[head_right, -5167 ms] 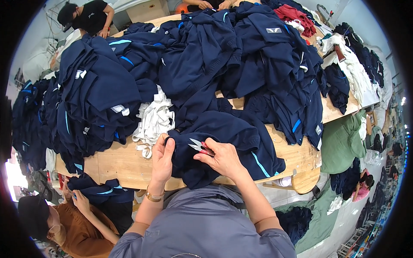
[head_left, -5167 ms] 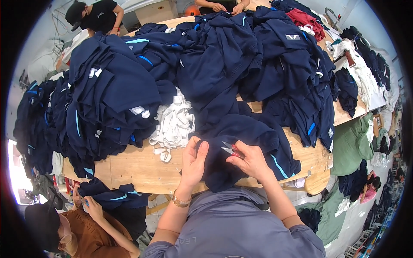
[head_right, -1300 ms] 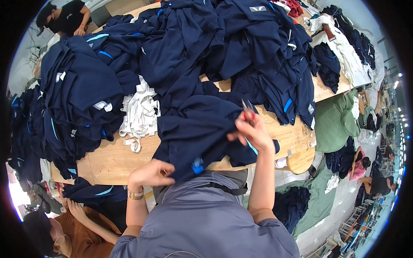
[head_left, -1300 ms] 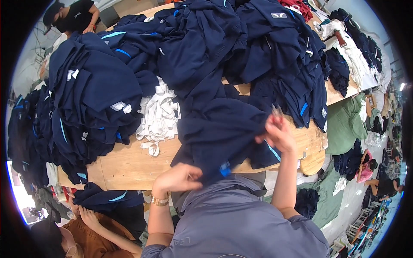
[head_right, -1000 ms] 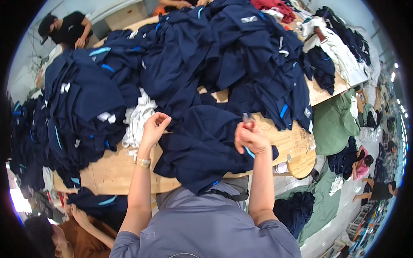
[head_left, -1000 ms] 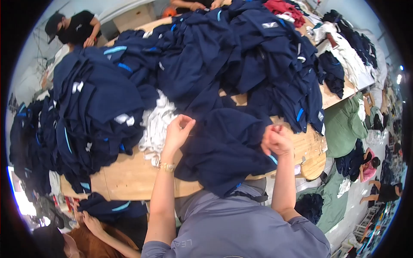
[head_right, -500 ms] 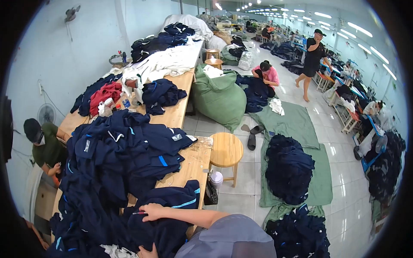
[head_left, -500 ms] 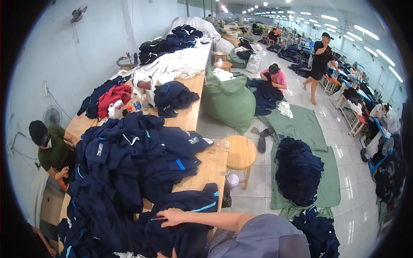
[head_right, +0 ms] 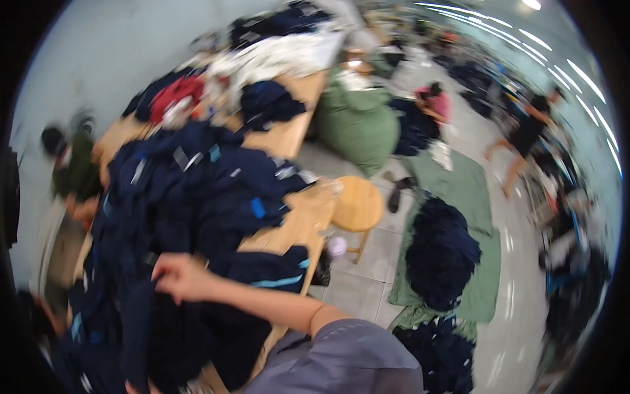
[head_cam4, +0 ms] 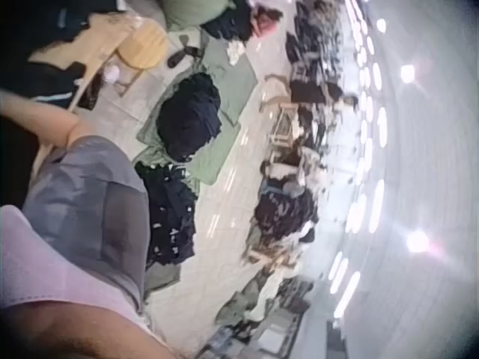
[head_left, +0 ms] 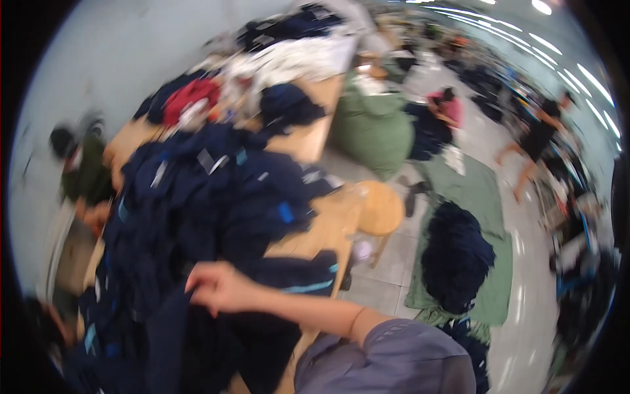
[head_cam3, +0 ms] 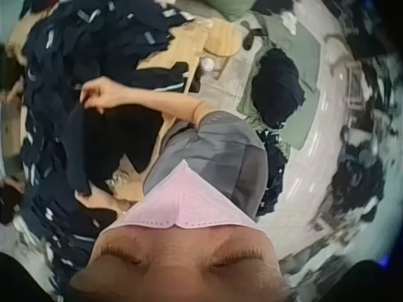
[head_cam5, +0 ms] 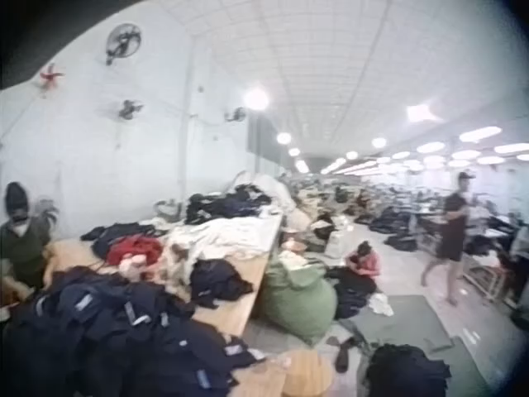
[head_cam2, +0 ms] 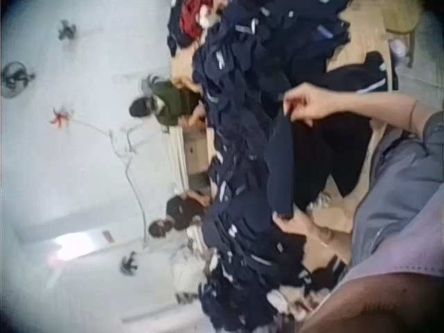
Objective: Trimming excess threads from navy blue garments using small snips.
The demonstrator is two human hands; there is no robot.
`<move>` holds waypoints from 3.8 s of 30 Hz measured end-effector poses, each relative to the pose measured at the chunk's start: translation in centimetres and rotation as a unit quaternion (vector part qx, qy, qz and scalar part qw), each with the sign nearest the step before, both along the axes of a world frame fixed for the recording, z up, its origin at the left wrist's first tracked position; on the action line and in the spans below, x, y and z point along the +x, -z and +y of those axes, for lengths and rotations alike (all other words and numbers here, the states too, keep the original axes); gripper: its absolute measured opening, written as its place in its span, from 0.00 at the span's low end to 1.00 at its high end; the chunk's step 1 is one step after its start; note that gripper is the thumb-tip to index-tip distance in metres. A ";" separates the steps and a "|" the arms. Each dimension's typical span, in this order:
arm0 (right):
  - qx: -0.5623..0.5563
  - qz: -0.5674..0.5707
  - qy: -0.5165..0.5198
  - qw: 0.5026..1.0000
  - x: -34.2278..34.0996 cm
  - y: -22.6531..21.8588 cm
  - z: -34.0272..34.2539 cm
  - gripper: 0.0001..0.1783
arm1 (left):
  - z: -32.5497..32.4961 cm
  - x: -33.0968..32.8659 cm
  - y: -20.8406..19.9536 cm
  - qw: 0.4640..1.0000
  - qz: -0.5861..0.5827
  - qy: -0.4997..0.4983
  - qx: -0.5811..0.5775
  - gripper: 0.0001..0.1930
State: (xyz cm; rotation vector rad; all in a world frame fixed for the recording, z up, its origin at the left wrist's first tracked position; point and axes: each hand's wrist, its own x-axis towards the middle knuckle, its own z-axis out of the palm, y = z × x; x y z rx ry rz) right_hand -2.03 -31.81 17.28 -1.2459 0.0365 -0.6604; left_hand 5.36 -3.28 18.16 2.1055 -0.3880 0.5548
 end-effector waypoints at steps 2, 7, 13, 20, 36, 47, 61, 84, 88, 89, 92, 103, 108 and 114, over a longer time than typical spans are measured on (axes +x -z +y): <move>0.005 0.090 0.053 0.995 -0.5 0.6 -1.1 0.07 | 0.9 -1.2 1.6 0.991 0.088 0.095 0.039 0.27; 0.083 0.212 0.231 0.946 -3.3 10.6 -5.0 0.10 | -1.8 -5.9 3.4 0.828 0.449 0.323 0.096 0.18; 0.107 0.257 0.273 0.921 -9.9 15.9 -7.1 0.10 | 0.8 -6.8 5.0 0.827 0.477 0.269 0.125 0.18; 0.066 0.225 0.191 0.953 -7.1 13.6 -4.6 0.10 | 2.4 -3.2 9.4 0.943 0.266 0.092 0.178 0.17; -0.054 0.293 -0.107 0.949 -2.7 12.4 8.0 0.11 | 1.9 -0.7 12.6 0.911 0.218 -0.106 -0.333 0.09; -0.111 0.302 -0.104 0.941 -4.6 13.5 8.8 0.09 | 1.4 -4.5 17.0 0.921 0.388 -0.042 0.003 0.13; -0.290 0.153 -0.013 0.944 -2.3 10.5 10.7 0.11 | -3.1 -3.8 8.7 0.679 0.459 0.226 -0.526 0.07; -0.040 0.318 0.006 0.947 -2.7 12.8 3.0 0.19 | -10.8 -0.4 12.7 0.887 0.340 0.292 -0.115 0.08; -0.286 0.298 0.155 0.898 -2.2 10.5 5.0 0.24 | -10.6 0.0 12.1 0.848 0.383 0.316 -0.185 0.09; -0.285 0.298 0.155 0.898 -2.2 11.0 4.8 0.24 | -10.4 0.1 12.1 0.873 0.357 0.294 -0.154 0.08; -0.173 0.277 0.101 0.940 -1.9 12.9 3.5 0.08 | -9.8 0.2 11.2 0.944 0.251 0.170 -0.132 0.07; 0.084 0.331 -0.062 0.938 -2.4 11.1 1.9 0.10 | -3.1 -5.9 11.0 0.909 0.394 0.138 -0.018 0.13; -0.035 0.264 -0.216 0.939 -1.9 8.0 5.2 0.21 | -6.7 -6.1 13.2 0.790 0.491 0.240 -0.277 0.21; 0.130 0.203 -0.110 0.964 -3.4 8.1 4.6 0.26 | -9.5 -4.7 10.3 0.587 0.568 0.205 -0.539 0.07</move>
